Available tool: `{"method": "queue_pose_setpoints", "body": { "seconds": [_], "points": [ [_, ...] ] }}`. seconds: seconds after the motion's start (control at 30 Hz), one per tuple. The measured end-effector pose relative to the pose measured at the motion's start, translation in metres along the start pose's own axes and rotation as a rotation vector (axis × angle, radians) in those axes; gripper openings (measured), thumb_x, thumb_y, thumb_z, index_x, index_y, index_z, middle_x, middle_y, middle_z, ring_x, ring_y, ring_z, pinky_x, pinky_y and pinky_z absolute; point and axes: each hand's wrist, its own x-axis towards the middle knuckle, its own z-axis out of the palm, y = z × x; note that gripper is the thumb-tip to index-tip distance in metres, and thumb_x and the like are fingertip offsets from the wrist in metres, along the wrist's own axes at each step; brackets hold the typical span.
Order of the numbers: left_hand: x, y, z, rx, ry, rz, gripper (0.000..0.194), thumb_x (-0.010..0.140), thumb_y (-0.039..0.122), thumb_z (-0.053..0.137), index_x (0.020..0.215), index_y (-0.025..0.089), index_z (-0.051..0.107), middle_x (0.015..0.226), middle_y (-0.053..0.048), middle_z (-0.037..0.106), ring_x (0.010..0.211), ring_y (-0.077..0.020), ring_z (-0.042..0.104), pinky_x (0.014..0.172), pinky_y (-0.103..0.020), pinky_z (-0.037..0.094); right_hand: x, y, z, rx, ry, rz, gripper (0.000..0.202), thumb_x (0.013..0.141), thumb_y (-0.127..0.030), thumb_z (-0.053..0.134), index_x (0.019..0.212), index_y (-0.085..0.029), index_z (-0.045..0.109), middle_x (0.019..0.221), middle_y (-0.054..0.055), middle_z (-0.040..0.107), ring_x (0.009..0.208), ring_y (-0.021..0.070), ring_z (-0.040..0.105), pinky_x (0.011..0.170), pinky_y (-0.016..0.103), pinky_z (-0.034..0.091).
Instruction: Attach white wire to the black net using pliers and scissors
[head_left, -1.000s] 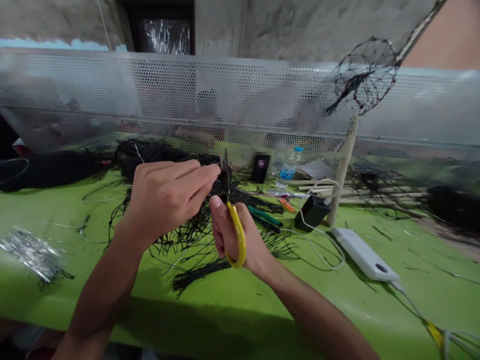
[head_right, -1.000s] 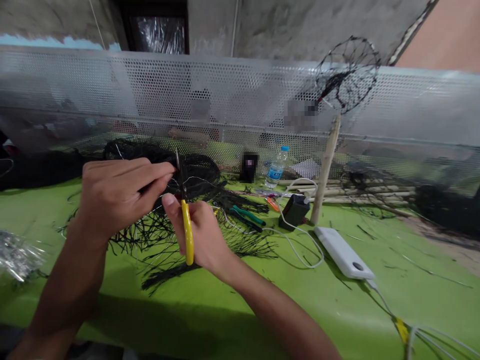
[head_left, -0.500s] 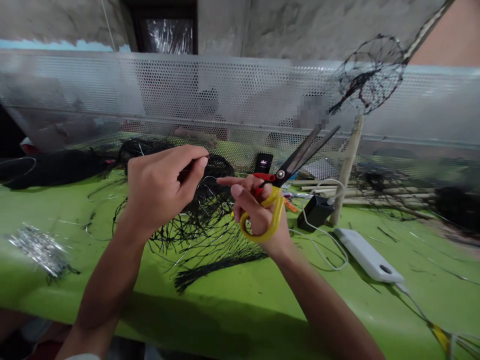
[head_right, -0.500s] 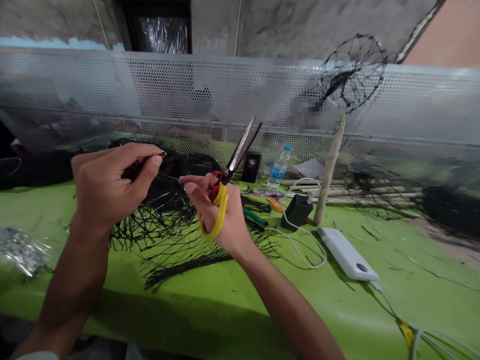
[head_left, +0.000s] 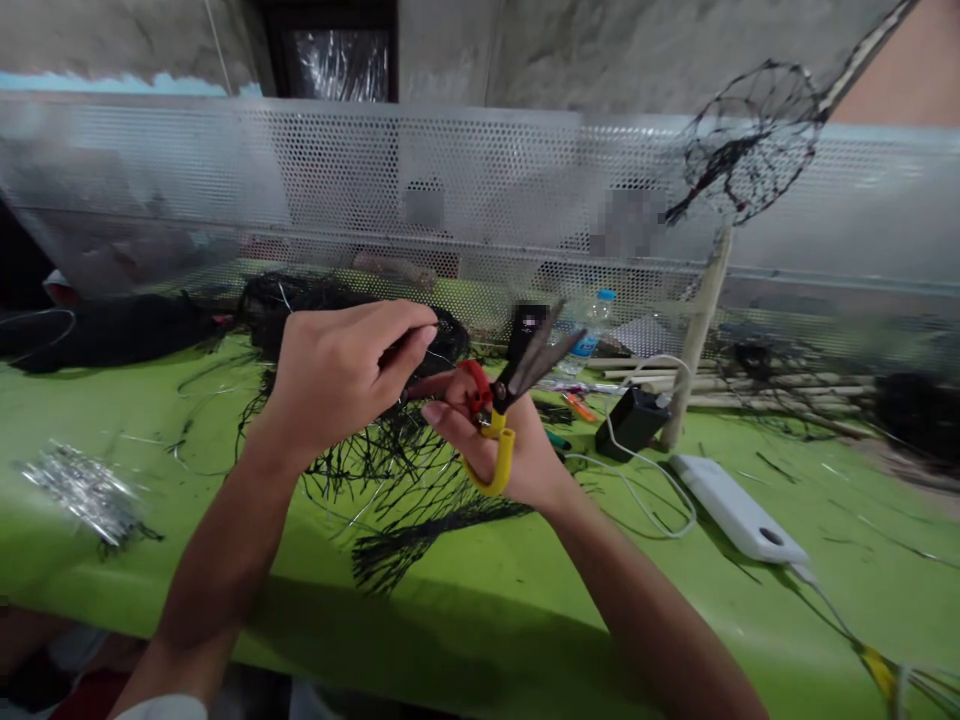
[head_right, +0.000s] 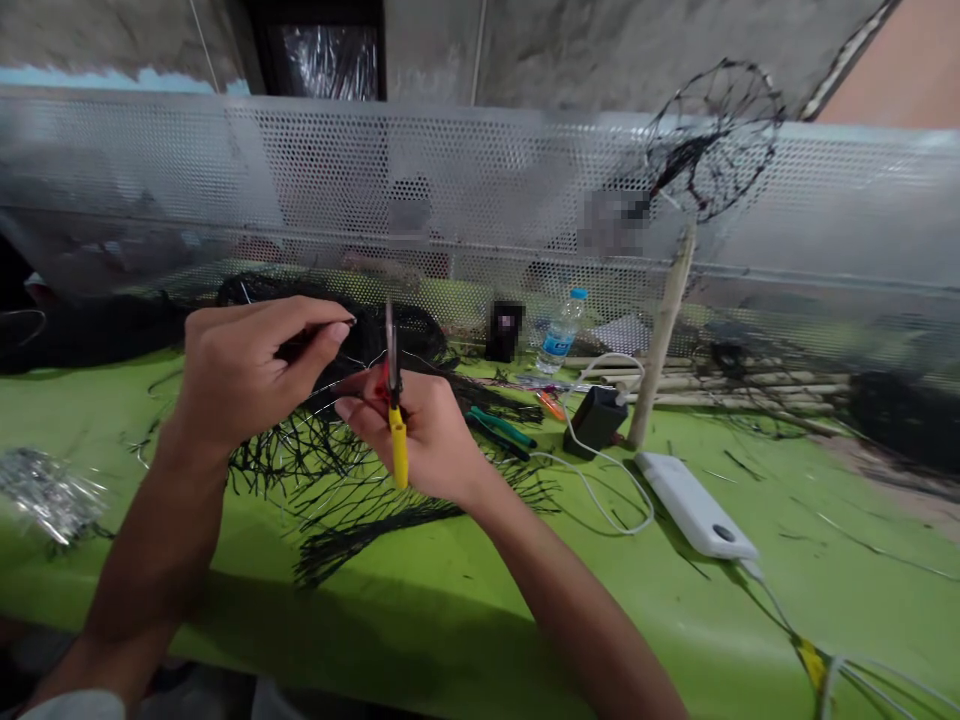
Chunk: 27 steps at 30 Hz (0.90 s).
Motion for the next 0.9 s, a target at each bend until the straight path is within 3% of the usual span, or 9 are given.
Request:
{"method": "queue_pose_setpoints", "body": {
  "seconds": [0.17,0.33,0.5,0.63,0.77,0.83,0.9],
  "points": [
    [0.000,-0.008,-0.004,-0.003,-0.020,0.020,0.016,0.104,0.027,0.060,0.104,0.026,0.076,0.096,0.002,0.083,0.081,-0.0156,0.079,0.071,-0.027,0.054,0.005,0.000,-0.012,-0.039,-0.016,0.080,0.051,0.092,-0.033,0.075,0.063,-0.024,0.034,0.062,-0.006,0.040,0.059,0.0111,0.036,0.056,0.030,0.030],
    [0.001,-0.015,-0.009,-0.051,-0.060,0.033,0.014,0.103,0.030,0.063,0.102,0.027,0.077,0.095,0.004,0.084,0.077,-0.0141,0.078,0.071,-0.026,0.054,0.008,-0.009,-0.031,0.026,0.033,0.116,0.047,0.087,-0.029,0.078,0.063,-0.024,0.039,0.064,-0.005,0.048,0.054,0.0098,0.041,0.051,0.029,0.033],
    [0.002,-0.013,-0.007,-0.136,-0.204,0.024,0.024,0.105,0.034,0.062,0.126,0.032,0.074,0.094,0.006,0.083,0.063,-0.0096,0.070,0.064,-0.024,0.046,0.010,-0.010,-0.044,0.139,0.114,0.018,0.042,0.082,-0.021,0.076,0.062,-0.025,0.040,0.067,-0.004,0.057,0.049,0.0105,0.050,0.045,0.029,0.036],
    [0.002,-0.010,-0.002,-0.249,-0.318,0.030,0.030,0.106,0.048,0.058,0.104,0.028,0.081,0.078,0.004,0.079,0.059,-0.0101,0.066,0.060,-0.026,0.040,0.011,-0.006,-0.048,0.189,0.104,-0.041,0.034,0.079,-0.020,0.075,0.066,-0.025,0.044,0.069,-0.004,0.057,0.052,0.0117,0.050,0.047,0.029,0.039],
    [0.001,-0.002,0.003,-0.291,-0.349,-0.014,0.047,0.085,0.074,0.072,0.084,0.027,0.082,0.051,0.006,0.060,0.045,-0.0100,0.048,0.053,-0.030,0.030,0.011,-0.002,-0.046,0.251,0.076,-0.018,0.034,0.076,-0.023,0.077,0.069,-0.026,0.043,0.072,-0.004,0.055,0.057,0.0130,0.050,0.051,0.030,0.043],
    [0.001,0.004,0.005,-0.270,-0.349,-0.038,0.049,0.076,0.077,0.077,0.080,0.029,0.082,0.042,0.008,0.047,0.042,-0.0102,0.040,0.052,-0.031,0.027,0.011,-0.002,-0.044,0.298,0.046,-0.003,0.035,0.077,-0.024,0.077,0.071,-0.026,0.043,0.073,-0.004,0.055,0.057,0.0134,0.053,0.052,0.031,0.045],
    [0.000,0.010,0.006,-0.264,-0.357,-0.069,0.042,0.076,0.072,0.080,0.080,0.030,0.083,0.040,0.008,0.043,0.041,-0.0105,0.039,0.053,-0.031,0.028,0.012,-0.001,-0.043,0.338,0.025,-0.011,0.035,0.079,-0.022,0.077,0.072,-0.026,0.043,0.074,-0.005,0.055,0.057,0.0129,0.055,0.054,0.031,0.046]
  ]
}}
